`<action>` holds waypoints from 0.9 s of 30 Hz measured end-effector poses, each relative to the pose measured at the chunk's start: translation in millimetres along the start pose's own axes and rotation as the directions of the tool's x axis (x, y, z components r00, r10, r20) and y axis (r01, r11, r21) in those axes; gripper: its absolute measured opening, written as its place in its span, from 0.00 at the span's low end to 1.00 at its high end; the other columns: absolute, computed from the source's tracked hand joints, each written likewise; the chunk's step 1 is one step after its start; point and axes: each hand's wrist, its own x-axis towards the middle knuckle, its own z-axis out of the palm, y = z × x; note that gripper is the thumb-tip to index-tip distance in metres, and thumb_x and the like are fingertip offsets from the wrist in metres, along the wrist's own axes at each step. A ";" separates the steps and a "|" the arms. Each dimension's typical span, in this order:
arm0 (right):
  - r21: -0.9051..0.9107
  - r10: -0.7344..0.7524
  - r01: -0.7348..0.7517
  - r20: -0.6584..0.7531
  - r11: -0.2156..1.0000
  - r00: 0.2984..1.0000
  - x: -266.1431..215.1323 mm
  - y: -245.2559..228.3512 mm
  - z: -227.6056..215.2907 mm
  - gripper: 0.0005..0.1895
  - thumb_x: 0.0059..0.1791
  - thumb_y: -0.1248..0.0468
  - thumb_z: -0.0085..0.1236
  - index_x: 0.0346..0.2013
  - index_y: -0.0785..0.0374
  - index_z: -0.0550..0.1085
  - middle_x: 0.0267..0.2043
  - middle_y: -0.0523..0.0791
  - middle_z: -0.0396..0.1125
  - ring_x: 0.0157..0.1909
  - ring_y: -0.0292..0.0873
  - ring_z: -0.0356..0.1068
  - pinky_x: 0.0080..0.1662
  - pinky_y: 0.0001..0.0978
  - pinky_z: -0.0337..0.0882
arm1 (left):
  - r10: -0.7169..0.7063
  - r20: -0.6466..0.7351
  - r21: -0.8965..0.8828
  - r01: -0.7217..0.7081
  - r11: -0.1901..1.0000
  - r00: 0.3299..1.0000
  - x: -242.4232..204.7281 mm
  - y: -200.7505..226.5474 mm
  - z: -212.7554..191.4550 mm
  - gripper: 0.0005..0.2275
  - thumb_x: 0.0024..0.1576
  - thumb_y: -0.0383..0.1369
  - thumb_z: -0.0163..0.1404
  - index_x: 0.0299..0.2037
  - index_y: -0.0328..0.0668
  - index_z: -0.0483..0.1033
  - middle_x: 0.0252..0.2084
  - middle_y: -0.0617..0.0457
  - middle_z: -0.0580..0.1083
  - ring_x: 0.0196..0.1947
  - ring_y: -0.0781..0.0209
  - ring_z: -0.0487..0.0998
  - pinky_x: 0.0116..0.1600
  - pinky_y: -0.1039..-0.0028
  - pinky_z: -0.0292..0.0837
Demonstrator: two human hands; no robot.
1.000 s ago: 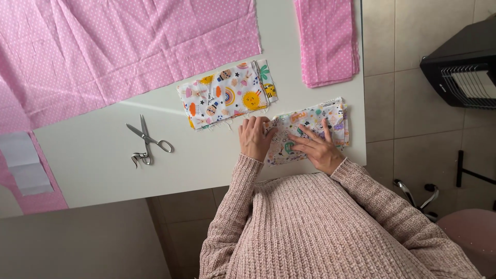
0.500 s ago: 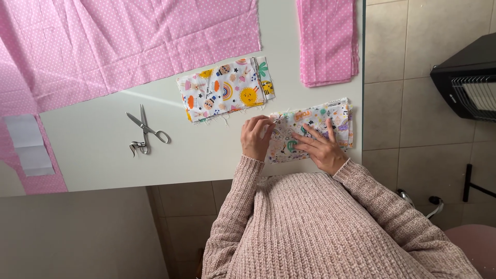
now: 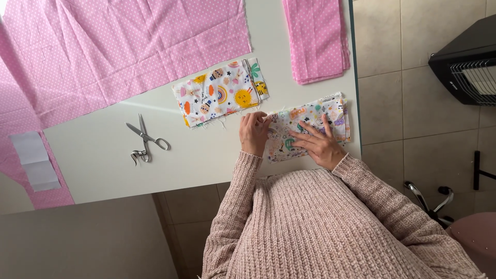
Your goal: Organizing and folding small pieces of patterned fabric on a workstation.
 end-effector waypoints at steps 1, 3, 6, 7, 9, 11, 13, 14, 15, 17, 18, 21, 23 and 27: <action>-0.003 0.000 0.000 -0.003 1.000 1.000 -0.3 1.3 1.4 0.21 0.48 0.71 0.53 0.51 0.44 0.75 0.73 0.30 0.59 0.77 0.43 0.49 0.72 0.69 0.25 | 0.004 -0.001 -0.002 -0.004 1.000 1.000 -0.8 -1.5 0.0 0.09 0.52 0.33 0.62 0.40 0.52 0.76 0.32 0.59 0.71 0.33 0.57 0.73 0.43 0.69 0.71; -0.010 -0.004 0.004 -0.001 1.000 1.000 -2.9 2.8 3.8 0.19 0.49 0.70 0.53 0.50 0.45 0.76 0.73 0.30 0.58 0.78 0.43 0.49 0.72 0.69 0.24 | 0.000 0.012 0.011 0.000 1.000 1.000 -4.8 -3.9 0.2 0.06 0.52 0.37 0.63 0.35 0.56 0.79 0.34 0.61 0.74 0.35 0.59 0.74 0.43 0.69 0.72; -0.078 -0.158 0.141 -0.297 0.987 0.942 19.7 11.2 -1.0 0.25 0.53 0.60 0.54 0.65 0.54 0.68 0.68 0.45 0.63 0.72 0.49 0.58 0.75 0.60 0.35 | 0.209 0.049 -0.043 -0.207 0.977 0.977 -7.5 16.4 -9.2 0.02 0.57 0.33 0.58 0.33 0.52 0.78 0.37 0.57 0.77 0.42 0.58 0.75 0.50 0.68 0.71; -0.080 -0.161 0.143 -0.297 0.986 0.941 29.6 9.8 -11.9 0.25 0.53 0.60 0.54 0.65 0.54 0.68 0.68 0.45 0.63 0.72 0.49 0.58 0.75 0.60 0.35 | 0.210 0.046 -0.043 -0.208 0.977 0.977 -9.7 29.0 -13.5 0.02 0.57 0.33 0.58 0.33 0.52 0.78 0.37 0.57 0.77 0.42 0.58 0.75 0.50 0.68 0.71; -0.043 -0.119 0.113 -0.163 0.993 0.979 47.5 3.8 -32.5 0.36 0.47 0.51 0.63 0.68 0.51 0.64 0.69 0.42 0.62 0.73 0.49 0.56 0.73 0.63 0.41 | 0.381 0.118 -0.203 -0.353 0.913 0.917 -17.9 54.3 -24.4 0.03 0.58 0.32 0.57 0.33 0.52 0.77 0.42 0.59 0.81 0.45 0.58 0.79 0.48 0.70 0.73; -0.050 -0.118 0.116 -0.042 0.992 0.992 44.1 18.7 -48.0 0.22 0.47 0.52 0.64 0.53 0.50 0.71 0.54 0.39 0.70 0.63 0.43 0.65 0.73 0.58 0.48 | 0.339 0.133 -0.311 -0.285 0.907 0.931 -34.6 55.8 -39.6 0.02 0.57 0.29 0.57 0.34 0.49 0.78 0.40 0.59 0.82 0.42 0.57 0.81 0.46 0.70 0.75; -0.063 -0.116 0.121 0.078 0.991 0.990 34.6 30.9 -64.3 0.10 0.47 0.52 0.64 0.39 0.49 0.79 0.39 0.36 0.77 0.53 0.37 0.74 0.73 0.52 0.54 | 0.301 0.149 -0.418 -0.216 0.882 0.942 -48.9 41.1 -57.0 0.03 0.56 0.26 0.58 0.35 0.47 0.79 0.39 0.59 0.82 0.38 0.56 0.84 0.44 0.69 0.78; -0.027 -0.013 0.018 0.152 0.999 0.988 26.3 35.1 -72.2 0.07 0.48 0.52 0.62 0.38 0.46 0.79 0.38 0.34 0.78 0.49 0.36 0.76 0.65 0.44 0.64 | 0.193 0.115 -0.405 -0.132 0.905 0.974 -57.2 25.6 -67.0 0.05 0.53 0.25 0.60 0.34 0.47 0.80 0.36 0.58 0.82 0.36 0.57 0.84 0.42 0.70 0.78; 0.004 0.080 -0.084 0.230 0.996 0.970 18.9 38.5 -78.3 0.05 0.49 0.52 0.60 0.37 0.43 0.80 0.37 0.33 0.79 0.45 0.36 0.78 0.58 0.36 0.73 | 0.078 0.076 -0.392 -0.042 0.919 0.994 -67.5 9.7 -78.8 0.07 0.50 0.23 0.62 0.34 0.47 0.82 0.33 0.57 0.82 0.33 0.58 0.85 0.41 0.72 0.79; 0.009 0.030 -0.031 0.132 0.999 0.991 28.8 24.3 -67.5 0.05 0.48 0.55 0.62 0.37 0.45 0.80 0.37 0.36 0.78 0.43 0.39 0.78 0.52 0.37 0.75 | 0.060 0.030 -0.360 -0.045 0.932 0.998 -53.7 3.8 -116.1 0.08 0.51 0.20 0.59 0.35 0.45 0.82 0.33 0.55 0.82 0.34 0.56 0.85 0.42 0.71 0.79; 0.007 -0.011 0.011 0.029 1.000 1.000 30.1 13.7 -60.6 0.05 0.47 0.59 0.64 0.38 0.48 0.80 0.36 0.39 0.77 0.41 0.42 0.78 0.45 0.37 0.78 | 0.048 -0.008 -0.331 -0.048 0.942 0.999 -48.9 0.5 -136.5 0.09 0.52 0.17 0.57 0.36 0.43 0.83 0.33 0.52 0.83 0.35 0.53 0.85 0.44 0.69 0.79; 0.043 -0.111 0.126 -0.261 0.991 0.959 64.3 -32.0 7.9 0.08 0.53 0.56 0.57 0.44 0.45 0.82 0.44 0.37 0.78 0.47 0.37 0.77 0.52 0.34 0.77 | 0.171 -0.070 -0.187 -0.182 0.965 0.983 -28.6 21.2 -203.2 0.09 0.54 0.15 0.53 0.35 0.39 0.82 0.35 0.50 0.82 0.38 0.49 0.84 0.48 0.64 0.78; 0.036 -0.158 0.176 -0.299 0.984 0.941 84.9 -74.5 3.1 0.10 0.54 0.54 0.55 0.44 0.47 0.82 0.48 0.37 0.77 0.53 0.39 0.75 0.56 0.36 0.75 | 0.185 -0.062 -0.132 -0.191 0.973 0.981 -37.0 16.7 -236.3 0.09 0.55 0.16 0.53 0.33 0.41 0.81 0.37 0.52 0.82 0.42 0.49 0.83 0.52 0.63 0.74; -0.091 -0.240 0.223 -0.283 0.971 0.928 76.4 -96.8 66.2 0.11 0.53 0.55 0.54 0.48 0.44 0.80 0.59 0.36 0.73 0.64 0.40 0.69 0.67 0.46 0.65 | 0.200 0.046 -0.030 -0.199 0.979 0.979 -84.4 -54.7 -255.8 0.09 0.54 0.17 0.54 0.35 0.45 0.80 0.46 0.52 0.81 0.56 0.44 0.77 0.60 0.56 0.67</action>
